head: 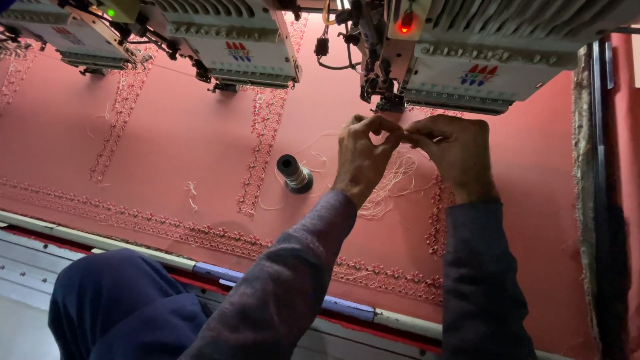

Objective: Setting up and threading a multi-head industrial embroidery machine with pink fabric.

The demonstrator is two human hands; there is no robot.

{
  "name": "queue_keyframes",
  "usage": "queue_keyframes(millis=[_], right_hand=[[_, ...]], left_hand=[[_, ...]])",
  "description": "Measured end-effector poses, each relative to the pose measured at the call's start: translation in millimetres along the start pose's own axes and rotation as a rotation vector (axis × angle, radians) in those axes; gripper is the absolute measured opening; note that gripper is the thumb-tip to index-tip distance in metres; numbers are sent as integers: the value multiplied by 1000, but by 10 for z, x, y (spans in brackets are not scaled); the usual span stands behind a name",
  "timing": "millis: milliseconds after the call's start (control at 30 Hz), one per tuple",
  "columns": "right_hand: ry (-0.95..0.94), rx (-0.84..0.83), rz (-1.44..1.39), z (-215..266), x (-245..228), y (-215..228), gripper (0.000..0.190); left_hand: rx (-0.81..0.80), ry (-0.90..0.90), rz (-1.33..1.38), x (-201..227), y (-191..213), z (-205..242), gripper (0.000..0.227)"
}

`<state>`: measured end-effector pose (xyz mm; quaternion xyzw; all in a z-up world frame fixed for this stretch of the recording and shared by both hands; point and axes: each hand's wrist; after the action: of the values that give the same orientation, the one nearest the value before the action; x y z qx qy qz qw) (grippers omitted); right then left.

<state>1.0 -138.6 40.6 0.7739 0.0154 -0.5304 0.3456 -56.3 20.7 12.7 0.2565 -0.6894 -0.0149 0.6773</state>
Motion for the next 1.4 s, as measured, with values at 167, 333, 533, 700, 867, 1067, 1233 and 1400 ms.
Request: queue_keyframes(millis=[167,333,533,700,867,1067,1233,1400], right_hand=[[85,27,120,-33,15,-49,13],[30,39,96,-23,-38,-62,14],[-35,34,186,-60,136,-131,16],[-214,177,210,-74,474,-332,13],[-261,277,310,-128,749,-439,11],[-289,329,320,-188,734,-504,13],[-242,326,275,-166,671,-487,11],[-169,327,264,-129,655,-494,11]], left_hand=[[-99,117,-8,-56,-40,-92,22],[-218,231,24,1,-3,-161,37],[-149,350,134,-147,73,-226,47],[-128,309,-50,-313,183,95,47],[-76,96,-294,-438,2,199,40],[-39,93,-406,-541,-55,169,39],[-55,96,-388,-576,-40,156,40],[-59,114,-353,-568,-36,155,41]])
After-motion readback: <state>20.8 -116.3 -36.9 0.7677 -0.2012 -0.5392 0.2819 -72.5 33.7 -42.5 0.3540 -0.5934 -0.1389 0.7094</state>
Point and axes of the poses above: each hand's wrist, its own z-axis away from the middle knuckle, its own y-axis out of the back of the hand, x = y × z, and after that the axes turned 7 degrees about -x, right-handed
